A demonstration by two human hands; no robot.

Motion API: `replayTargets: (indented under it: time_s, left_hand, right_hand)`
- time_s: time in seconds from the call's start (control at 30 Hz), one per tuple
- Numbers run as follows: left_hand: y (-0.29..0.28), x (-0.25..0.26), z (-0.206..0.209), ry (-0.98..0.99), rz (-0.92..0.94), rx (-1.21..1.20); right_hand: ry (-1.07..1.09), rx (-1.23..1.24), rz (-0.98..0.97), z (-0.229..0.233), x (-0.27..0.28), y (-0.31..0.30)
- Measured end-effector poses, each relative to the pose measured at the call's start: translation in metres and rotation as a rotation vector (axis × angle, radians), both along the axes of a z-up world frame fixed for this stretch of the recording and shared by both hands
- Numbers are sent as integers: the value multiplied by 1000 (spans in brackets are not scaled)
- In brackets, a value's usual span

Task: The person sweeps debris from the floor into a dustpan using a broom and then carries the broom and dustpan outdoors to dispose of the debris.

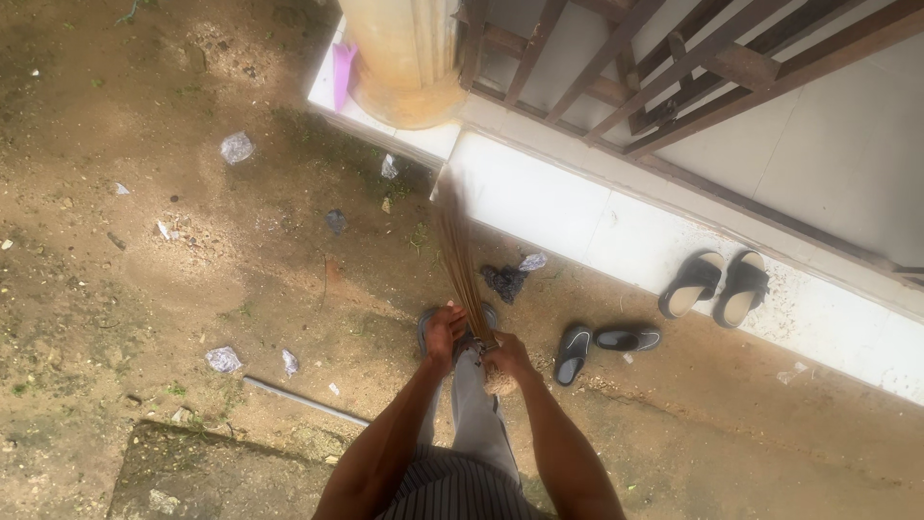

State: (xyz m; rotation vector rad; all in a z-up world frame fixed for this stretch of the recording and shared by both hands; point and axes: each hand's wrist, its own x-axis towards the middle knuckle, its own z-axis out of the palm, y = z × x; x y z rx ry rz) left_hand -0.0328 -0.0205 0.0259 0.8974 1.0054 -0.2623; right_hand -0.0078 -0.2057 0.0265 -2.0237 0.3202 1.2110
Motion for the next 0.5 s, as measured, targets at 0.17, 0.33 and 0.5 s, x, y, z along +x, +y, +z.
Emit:
replayTargets:
  time_s: [0.17,0.33,0.5]
  left_hand:
    - [3,-2,12,-2,-4,21]
    - [5,0,11,-21,13,-11]
    - [2,-2,-6,-29,-34,0]
  right_hand:
    - [60,-78,251,44,4,-11]
    - [-28,-27,-165,58,-39,-9]
    - [-101,-108,-298,1,33,6]
